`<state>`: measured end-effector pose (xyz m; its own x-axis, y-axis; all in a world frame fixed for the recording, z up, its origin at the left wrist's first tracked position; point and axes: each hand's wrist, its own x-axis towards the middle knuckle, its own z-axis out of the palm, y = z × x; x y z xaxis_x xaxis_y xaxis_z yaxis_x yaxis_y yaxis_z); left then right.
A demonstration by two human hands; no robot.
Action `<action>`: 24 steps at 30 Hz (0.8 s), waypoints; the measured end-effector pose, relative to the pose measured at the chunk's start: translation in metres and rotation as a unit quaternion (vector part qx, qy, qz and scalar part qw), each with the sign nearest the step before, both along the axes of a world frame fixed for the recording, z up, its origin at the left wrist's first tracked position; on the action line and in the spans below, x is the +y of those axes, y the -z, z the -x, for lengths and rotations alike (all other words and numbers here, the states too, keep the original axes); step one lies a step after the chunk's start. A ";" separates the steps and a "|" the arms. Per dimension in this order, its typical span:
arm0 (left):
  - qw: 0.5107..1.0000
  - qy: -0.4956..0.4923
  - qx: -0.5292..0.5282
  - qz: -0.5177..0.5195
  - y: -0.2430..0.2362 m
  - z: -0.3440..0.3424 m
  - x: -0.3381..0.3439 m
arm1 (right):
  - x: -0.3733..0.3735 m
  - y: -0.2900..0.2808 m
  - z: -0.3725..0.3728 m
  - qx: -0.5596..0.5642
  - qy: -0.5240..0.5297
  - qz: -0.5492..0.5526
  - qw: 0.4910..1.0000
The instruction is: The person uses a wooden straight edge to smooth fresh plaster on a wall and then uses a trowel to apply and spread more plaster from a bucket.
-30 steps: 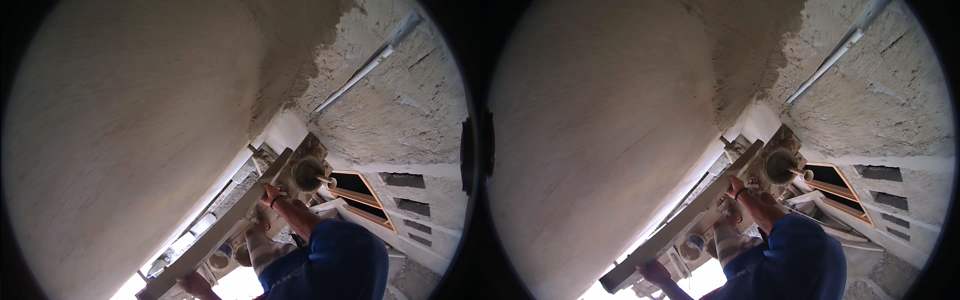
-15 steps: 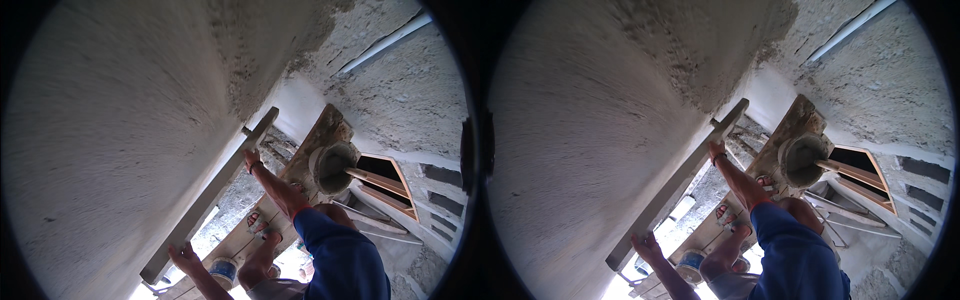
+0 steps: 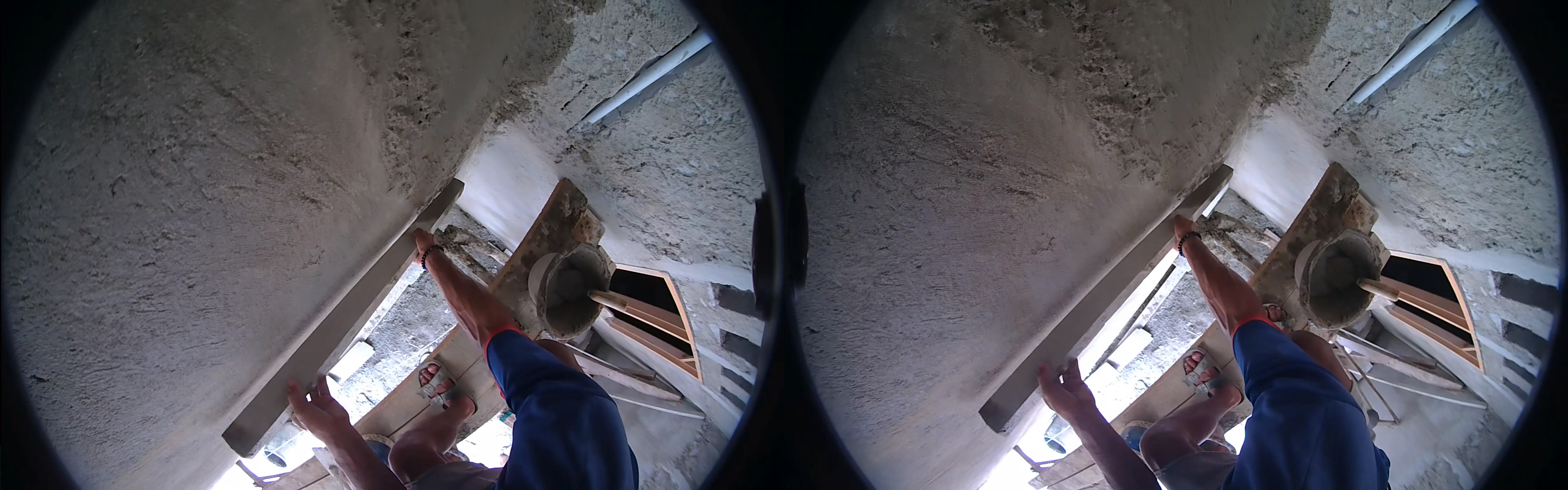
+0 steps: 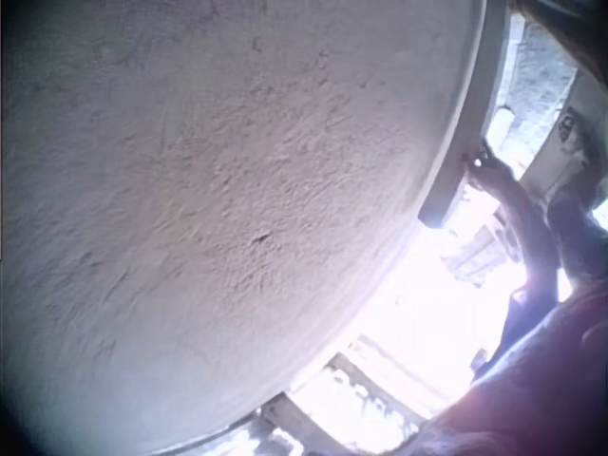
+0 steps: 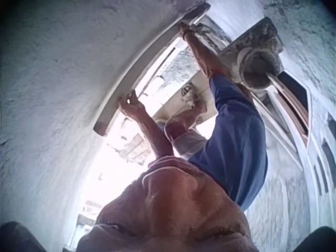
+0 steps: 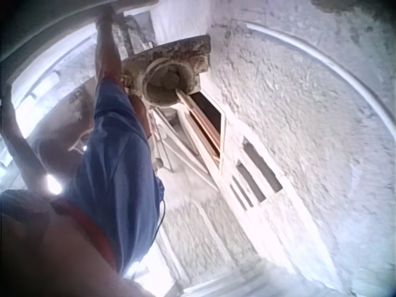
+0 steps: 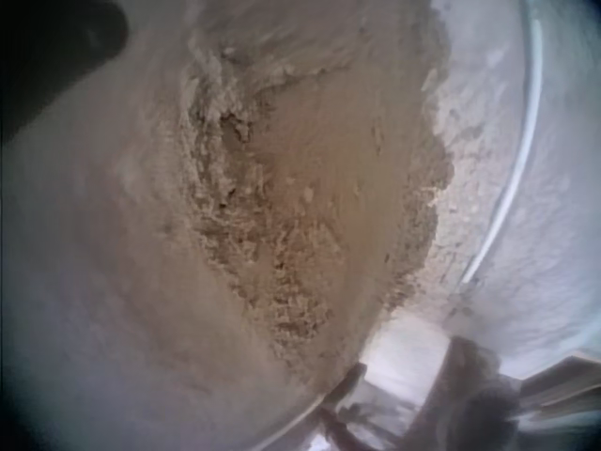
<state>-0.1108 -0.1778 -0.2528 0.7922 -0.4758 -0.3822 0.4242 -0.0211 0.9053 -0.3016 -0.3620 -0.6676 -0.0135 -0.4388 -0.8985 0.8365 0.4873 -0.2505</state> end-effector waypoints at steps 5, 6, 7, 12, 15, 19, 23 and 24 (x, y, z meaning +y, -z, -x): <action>1.000 0.000 -0.020 -0.010 0.011 -0.006 -0.014 | -0.002 0.011 0.014 -0.020 0.018 0.044 0.999; 1.000 0.004 -0.018 -0.009 0.014 -0.007 -0.016 | -0.002 0.011 0.019 -0.019 0.021 0.065 0.997; 1.000 0.006 -0.024 -0.010 0.014 -0.012 -0.013 | 0.003 0.003 0.007 -0.025 0.017 0.064 0.997; 0.998 -0.019 -0.048 -0.046 0.005 -0.019 -0.009 | 0.009 -0.027 -0.014 0.006 0.098 0.117 0.988; 0.999 0.026 -0.022 0.001 -0.004 -0.026 -0.007 | 0.013 -0.028 -0.007 0.022 0.085 0.134 0.987; 0.999 0.025 -0.018 0.008 -0.024 -0.040 0.000 | 0.013 -0.077 -0.018 0.027 0.118 0.140 0.983; 0.996 0.082 0.025 0.016 -0.034 -0.055 0.009 | 0.006 -0.105 0.004 0.046 0.147 0.165 0.974; 0.996 0.083 0.029 0.018 -0.036 -0.057 0.012 | 0.007 -0.113 0.007 0.049 0.147 0.167 0.974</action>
